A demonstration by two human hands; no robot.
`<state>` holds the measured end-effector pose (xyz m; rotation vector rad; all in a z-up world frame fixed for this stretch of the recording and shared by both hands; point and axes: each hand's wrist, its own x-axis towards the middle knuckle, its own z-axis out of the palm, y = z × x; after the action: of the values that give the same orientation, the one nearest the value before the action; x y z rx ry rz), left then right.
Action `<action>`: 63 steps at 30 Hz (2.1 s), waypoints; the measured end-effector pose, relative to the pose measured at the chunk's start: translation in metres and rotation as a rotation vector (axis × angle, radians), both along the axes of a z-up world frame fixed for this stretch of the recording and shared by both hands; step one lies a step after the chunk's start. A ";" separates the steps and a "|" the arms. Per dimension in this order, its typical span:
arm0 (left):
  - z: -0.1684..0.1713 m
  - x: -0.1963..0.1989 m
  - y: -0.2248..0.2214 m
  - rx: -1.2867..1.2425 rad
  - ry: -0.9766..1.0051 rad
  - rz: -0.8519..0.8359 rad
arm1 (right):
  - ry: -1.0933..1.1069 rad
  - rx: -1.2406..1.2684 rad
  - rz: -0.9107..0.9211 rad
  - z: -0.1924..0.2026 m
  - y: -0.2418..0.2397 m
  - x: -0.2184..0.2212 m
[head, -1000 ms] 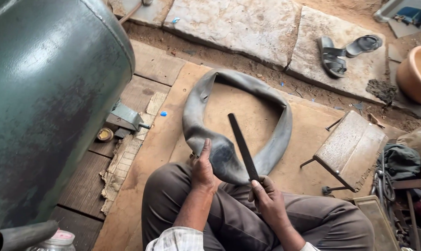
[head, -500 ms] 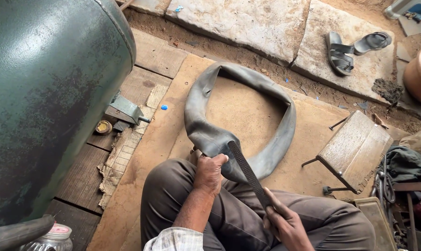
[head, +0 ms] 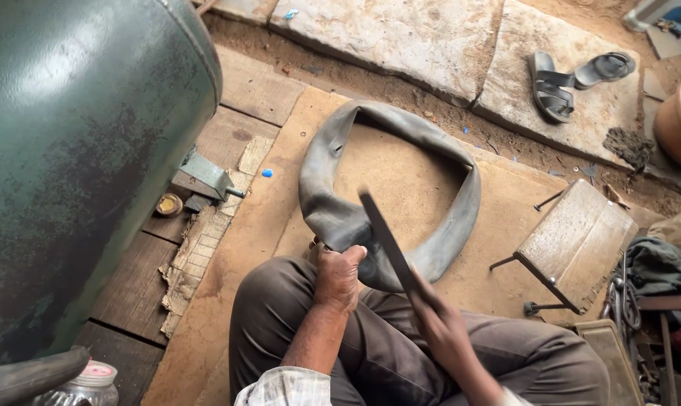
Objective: The recorder is using a metal file to roughen the surface of a motorcycle inner tube to prepare it for patching.
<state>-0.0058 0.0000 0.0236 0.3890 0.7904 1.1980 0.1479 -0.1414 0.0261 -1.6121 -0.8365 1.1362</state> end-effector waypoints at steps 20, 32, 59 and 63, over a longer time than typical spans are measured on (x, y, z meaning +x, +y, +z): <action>0.007 0.000 0.001 -0.023 0.039 0.018 | 0.046 -0.083 0.039 -0.043 -0.032 0.013; -0.023 0.003 -0.003 0.027 0.132 -0.032 | -0.019 0.002 -0.049 0.021 0.074 -0.036; -0.004 0.005 0.002 -0.028 -0.013 -0.019 | 0.174 -0.010 -0.040 -0.032 -0.031 -0.006; -0.027 0.007 0.003 0.187 0.111 -0.052 | 0.071 0.032 -0.051 0.012 0.042 -0.035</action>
<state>0.0013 0.0031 -0.0034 0.6306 0.7613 1.2132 0.1126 -0.0995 0.0381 -1.5498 -0.7592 1.1320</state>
